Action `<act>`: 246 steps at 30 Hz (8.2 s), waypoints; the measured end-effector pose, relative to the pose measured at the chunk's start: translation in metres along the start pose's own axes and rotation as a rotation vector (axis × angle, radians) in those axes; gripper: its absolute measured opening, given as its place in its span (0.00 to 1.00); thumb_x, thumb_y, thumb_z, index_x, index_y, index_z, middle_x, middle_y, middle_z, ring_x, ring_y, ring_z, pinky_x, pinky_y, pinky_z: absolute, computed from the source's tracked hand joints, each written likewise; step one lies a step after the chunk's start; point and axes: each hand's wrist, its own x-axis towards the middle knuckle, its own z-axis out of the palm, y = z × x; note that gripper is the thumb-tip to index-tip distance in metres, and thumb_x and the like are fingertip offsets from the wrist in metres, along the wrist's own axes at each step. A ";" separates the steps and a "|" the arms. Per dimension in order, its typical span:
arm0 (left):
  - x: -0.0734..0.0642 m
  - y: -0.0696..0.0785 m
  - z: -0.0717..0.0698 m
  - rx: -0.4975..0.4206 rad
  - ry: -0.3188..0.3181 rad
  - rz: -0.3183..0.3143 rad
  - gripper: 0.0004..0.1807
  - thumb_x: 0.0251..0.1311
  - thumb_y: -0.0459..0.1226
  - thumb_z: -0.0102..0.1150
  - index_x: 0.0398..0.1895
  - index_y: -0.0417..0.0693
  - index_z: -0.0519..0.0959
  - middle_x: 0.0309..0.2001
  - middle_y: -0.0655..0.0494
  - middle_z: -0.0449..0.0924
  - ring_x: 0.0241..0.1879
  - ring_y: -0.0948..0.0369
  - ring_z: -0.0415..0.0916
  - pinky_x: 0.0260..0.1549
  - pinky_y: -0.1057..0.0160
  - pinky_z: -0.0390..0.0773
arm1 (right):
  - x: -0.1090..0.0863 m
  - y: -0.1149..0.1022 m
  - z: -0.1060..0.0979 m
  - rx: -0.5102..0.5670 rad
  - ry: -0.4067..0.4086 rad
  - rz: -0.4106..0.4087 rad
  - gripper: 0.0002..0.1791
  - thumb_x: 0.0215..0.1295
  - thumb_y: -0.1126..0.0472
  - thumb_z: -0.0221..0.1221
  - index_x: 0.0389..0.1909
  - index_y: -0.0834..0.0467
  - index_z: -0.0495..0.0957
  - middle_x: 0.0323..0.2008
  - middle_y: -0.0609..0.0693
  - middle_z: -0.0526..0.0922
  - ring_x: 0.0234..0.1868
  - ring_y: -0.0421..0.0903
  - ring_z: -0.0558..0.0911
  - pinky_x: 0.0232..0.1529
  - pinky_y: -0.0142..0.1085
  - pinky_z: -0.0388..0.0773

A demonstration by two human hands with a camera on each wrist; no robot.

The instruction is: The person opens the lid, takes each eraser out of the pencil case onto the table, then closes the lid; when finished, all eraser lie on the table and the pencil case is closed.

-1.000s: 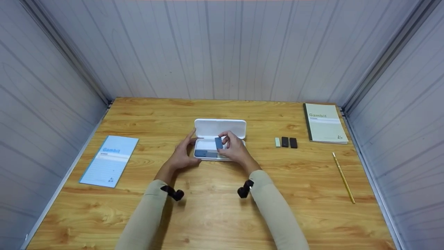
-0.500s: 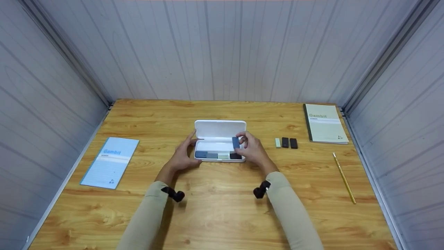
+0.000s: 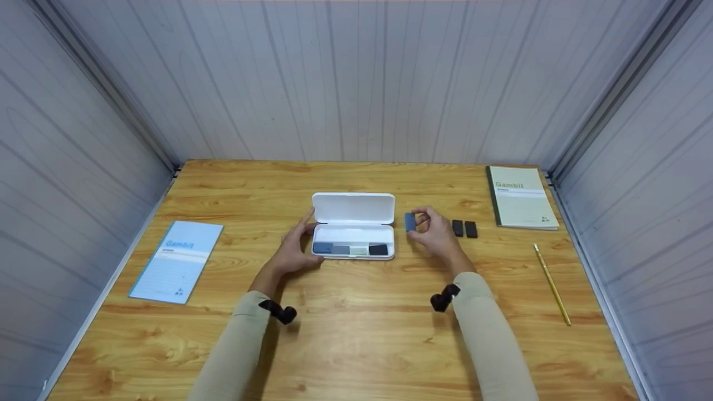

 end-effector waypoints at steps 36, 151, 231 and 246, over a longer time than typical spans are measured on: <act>0.000 -0.007 0.003 0.008 0.048 0.034 0.71 0.45 0.41 0.83 0.94 0.64 0.52 0.80 0.50 0.78 0.75 0.44 0.69 0.75 0.38 0.54 | -0.005 0.037 -0.034 -0.161 -0.022 0.045 0.29 0.75 0.61 0.72 0.72 0.65 0.79 0.57 0.65 0.83 0.48 0.49 0.75 0.47 0.30 0.71; 0.002 -0.006 0.004 0.008 0.023 0.006 0.71 0.46 0.38 0.83 0.95 0.61 0.51 0.79 0.49 0.79 0.75 0.44 0.69 0.78 0.37 0.52 | -0.023 -0.031 0.055 -0.222 -0.325 -0.272 0.23 0.71 0.63 0.74 0.66 0.58 0.87 0.56 0.61 0.78 0.56 0.54 0.77 0.58 0.43 0.76; 0.001 -0.009 0.007 0.011 0.050 0.036 0.70 0.46 0.40 0.81 0.94 0.62 0.52 0.78 0.50 0.80 0.72 0.45 0.70 0.74 0.39 0.53 | -0.050 0.048 -0.052 -0.255 0.095 -0.034 0.23 0.75 0.60 0.71 0.65 0.68 0.87 0.49 0.65 0.84 0.46 0.51 0.80 0.44 0.24 0.70; 0.004 -0.014 0.008 0.016 0.051 0.029 0.71 0.44 0.41 0.81 0.94 0.63 0.52 0.79 0.49 0.80 0.73 0.43 0.71 0.74 0.38 0.54 | -0.063 0.072 -0.078 -0.297 0.191 -0.015 0.23 0.75 0.59 0.72 0.64 0.66 0.88 0.43 0.61 0.85 0.37 0.32 0.77 0.40 0.21 0.71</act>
